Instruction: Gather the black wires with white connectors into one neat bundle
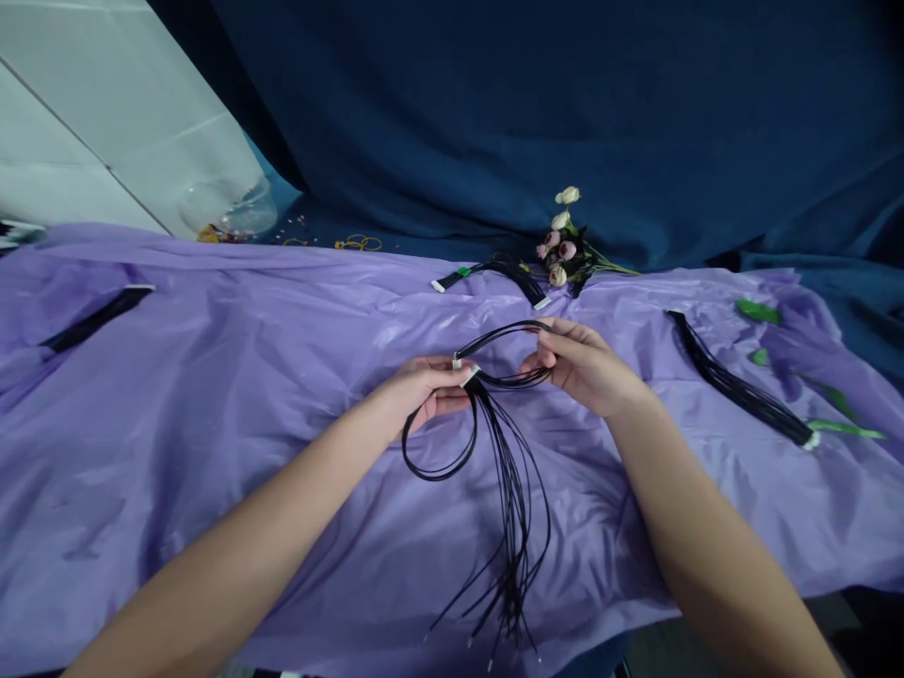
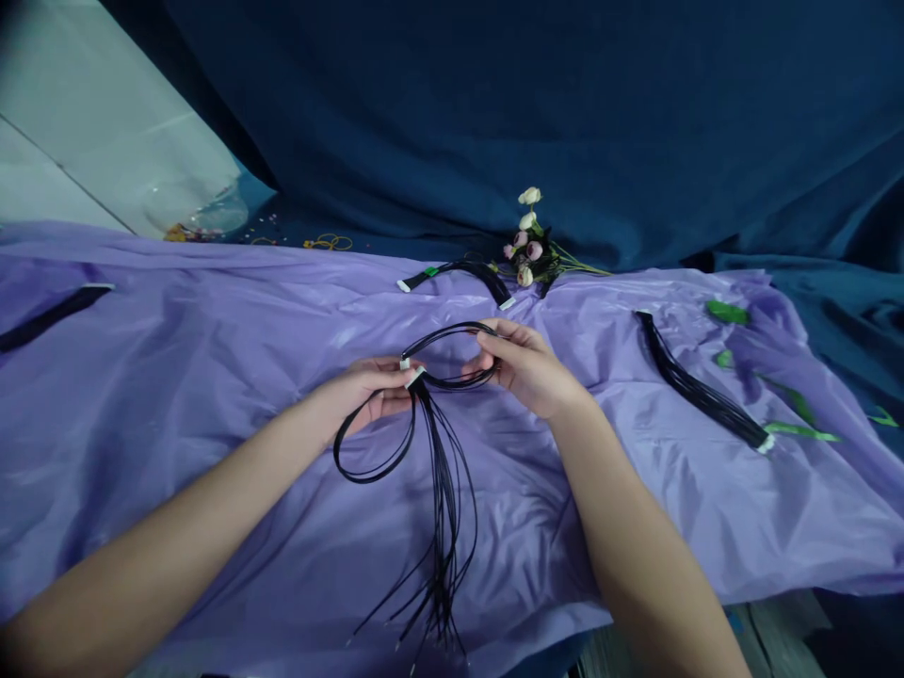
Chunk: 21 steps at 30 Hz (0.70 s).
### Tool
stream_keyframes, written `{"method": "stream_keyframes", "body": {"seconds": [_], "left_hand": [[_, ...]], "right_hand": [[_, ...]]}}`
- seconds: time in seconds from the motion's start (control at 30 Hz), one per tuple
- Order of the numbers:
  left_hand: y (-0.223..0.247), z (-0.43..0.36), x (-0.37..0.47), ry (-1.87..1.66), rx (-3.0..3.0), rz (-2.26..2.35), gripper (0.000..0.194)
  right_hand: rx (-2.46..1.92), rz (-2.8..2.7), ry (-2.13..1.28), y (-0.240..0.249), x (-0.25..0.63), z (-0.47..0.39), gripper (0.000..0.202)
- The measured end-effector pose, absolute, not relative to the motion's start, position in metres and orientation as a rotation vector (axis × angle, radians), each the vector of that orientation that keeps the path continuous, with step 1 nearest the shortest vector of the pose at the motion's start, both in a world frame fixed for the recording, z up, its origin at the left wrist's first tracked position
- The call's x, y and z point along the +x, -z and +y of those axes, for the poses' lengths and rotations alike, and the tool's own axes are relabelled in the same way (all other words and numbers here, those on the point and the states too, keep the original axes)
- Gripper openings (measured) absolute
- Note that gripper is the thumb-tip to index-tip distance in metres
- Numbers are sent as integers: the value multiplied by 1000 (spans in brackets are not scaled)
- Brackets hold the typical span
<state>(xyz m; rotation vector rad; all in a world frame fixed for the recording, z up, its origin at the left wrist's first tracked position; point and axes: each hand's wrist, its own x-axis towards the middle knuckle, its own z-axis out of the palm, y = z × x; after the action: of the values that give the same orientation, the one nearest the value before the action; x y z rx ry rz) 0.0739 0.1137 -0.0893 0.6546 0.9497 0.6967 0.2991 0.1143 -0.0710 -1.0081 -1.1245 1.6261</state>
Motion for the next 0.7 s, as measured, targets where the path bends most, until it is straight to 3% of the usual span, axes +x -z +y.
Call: {"method": "stream_keyframes", "body": {"seconds": [0.27,0.5,0.7], "left_hand": [[81,106,78,-682,618,871,18],[79,97,80,-721,624,834,19],[76,101,78,-827,560,900,19]], "right_hand": [[-902,-925,-1593,78,282,128,32],[-948,-952,-1317,103,235,130,29],[-927,-907,-1049,85,259,120,21]]}}
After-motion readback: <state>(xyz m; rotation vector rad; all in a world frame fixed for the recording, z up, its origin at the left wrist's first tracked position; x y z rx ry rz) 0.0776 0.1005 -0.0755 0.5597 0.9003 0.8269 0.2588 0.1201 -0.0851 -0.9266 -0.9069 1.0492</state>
